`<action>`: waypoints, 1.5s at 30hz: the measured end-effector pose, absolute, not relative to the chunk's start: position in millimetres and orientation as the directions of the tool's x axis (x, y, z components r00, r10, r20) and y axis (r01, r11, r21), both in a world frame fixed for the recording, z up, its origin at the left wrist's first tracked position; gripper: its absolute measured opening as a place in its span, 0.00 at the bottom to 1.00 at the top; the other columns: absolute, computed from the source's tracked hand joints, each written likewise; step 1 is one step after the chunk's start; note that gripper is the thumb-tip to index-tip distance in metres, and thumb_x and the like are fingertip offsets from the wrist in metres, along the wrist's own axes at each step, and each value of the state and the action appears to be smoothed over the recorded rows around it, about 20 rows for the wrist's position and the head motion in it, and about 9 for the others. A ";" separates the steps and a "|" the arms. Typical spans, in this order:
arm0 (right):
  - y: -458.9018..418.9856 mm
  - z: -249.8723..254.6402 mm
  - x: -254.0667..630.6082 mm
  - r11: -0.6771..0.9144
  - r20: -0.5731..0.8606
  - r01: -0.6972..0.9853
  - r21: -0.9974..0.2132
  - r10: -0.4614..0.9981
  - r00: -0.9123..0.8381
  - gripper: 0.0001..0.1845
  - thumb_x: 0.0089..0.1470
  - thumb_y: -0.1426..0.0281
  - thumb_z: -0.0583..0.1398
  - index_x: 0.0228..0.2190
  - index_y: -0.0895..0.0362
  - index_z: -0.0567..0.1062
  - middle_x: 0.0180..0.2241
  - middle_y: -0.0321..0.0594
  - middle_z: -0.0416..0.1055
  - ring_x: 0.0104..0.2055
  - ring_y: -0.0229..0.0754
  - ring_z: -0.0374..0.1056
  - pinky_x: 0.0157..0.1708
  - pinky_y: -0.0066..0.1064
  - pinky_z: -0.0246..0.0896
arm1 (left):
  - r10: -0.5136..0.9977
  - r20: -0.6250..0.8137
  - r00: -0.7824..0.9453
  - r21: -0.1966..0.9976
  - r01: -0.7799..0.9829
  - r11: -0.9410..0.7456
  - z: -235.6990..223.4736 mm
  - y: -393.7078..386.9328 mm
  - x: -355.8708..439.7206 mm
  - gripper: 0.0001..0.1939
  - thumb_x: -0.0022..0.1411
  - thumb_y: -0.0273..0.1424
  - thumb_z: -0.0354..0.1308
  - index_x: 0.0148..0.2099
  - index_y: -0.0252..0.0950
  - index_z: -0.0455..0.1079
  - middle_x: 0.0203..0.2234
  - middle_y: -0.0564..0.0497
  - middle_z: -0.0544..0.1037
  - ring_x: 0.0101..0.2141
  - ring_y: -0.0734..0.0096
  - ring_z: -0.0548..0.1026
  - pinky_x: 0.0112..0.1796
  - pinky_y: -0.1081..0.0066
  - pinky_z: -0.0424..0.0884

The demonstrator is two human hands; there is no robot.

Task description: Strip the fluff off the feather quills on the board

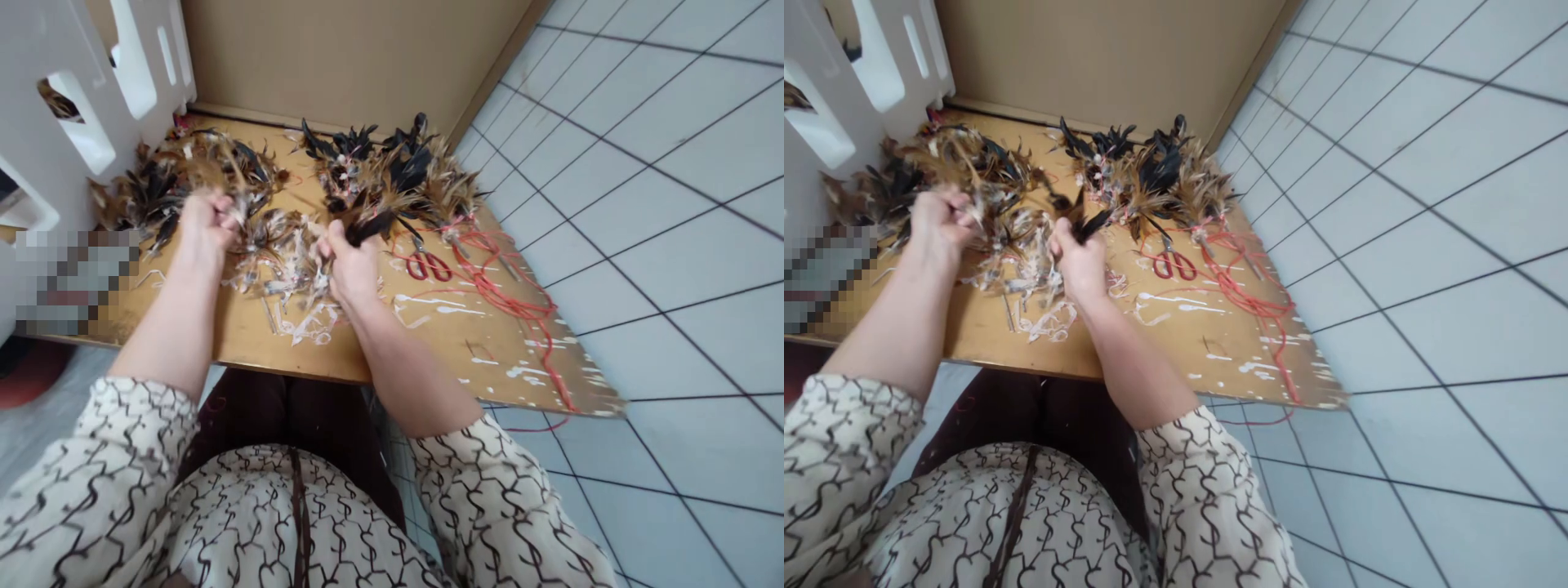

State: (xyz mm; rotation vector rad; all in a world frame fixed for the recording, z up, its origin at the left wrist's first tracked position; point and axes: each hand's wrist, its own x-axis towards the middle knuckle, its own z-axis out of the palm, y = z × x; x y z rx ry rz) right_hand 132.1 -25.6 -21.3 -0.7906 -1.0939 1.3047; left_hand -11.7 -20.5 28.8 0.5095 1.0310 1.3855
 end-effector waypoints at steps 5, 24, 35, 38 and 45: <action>-14.6 -22.8 138.0 0.077 0.127 -0.337 -0.939 0.983 -0.130 0.19 0.44 0.56 0.65 0.21 0.54 0.64 0.17 0.29 0.62 0.26 0.34 0.65 0.31 0.29 0.67 | 0.950 -0.290 -0.113 0.774 -0.611 0.164 26.7 -19.7 12.1 0.15 0.62 0.18 0.42 0.24 0.35 0.54 0.12 0.59 0.60 0.10 0.89 0.47 0.12 0.85 0.45; -18.1 -15.4 147.9 -0.254 -0.095 -0.423 -0.870 0.927 -0.362 0.08 0.40 0.69 0.68 0.23 0.57 0.74 0.19 0.32 0.72 0.25 0.37 0.71 0.35 0.33 0.72 | 0.992 -0.121 0.026 0.919 -0.375 0.122 19.2 -27.9 21.2 0.08 0.46 0.17 0.52 0.21 0.33 0.62 0.13 0.57 0.67 0.12 0.87 0.57 0.19 0.82 0.61; -22.1 -16.2 145.8 -0.048 0.070 -0.416 -0.908 0.962 -0.264 0.18 0.30 0.73 0.71 0.28 0.57 0.74 0.28 0.34 0.77 0.37 0.42 0.74 0.46 0.40 0.70 | 0.994 -0.072 -0.083 0.973 -0.226 0.051 16.9 -29.0 29.5 0.12 0.45 0.18 0.60 0.18 0.33 0.61 0.09 0.60 0.62 0.11 0.86 0.56 0.16 0.81 0.53; -20.5 -18.7 146.3 -0.015 0.081 -0.378 -0.926 0.968 -0.237 0.18 0.31 0.73 0.71 0.28 0.57 0.74 0.28 0.34 0.77 0.37 0.41 0.74 0.45 0.39 0.70 | 0.996 -0.048 -0.068 0.976 -0.215 0.032 15.1 -28.7 29.8 0.10 0.45 0.21 0.63 0.20 0.32 0.64 0.11 0.60 0.64 0.12 0.86 0.58 0.17 0.80 0.54; -10.9 -22.9 149.1 0.072 0.112 -0.359 -0.931 0.990 -0.091 0.13 0.36 0.70 0.68 0.26 0.57 0.72 0.26 0.34 0.75 0.36 0.41 0.72 0.43 0.40 0.69 | 0.997 -0.053 0.058 0.985 -0.158 0.062 16.1 -31.8 20.8 0.15 0.50 0.35 0.65 0.21 0.32 0.66 0.11 0.57 0.66 0.13 0.85 0.60 0.17 0.81 0.57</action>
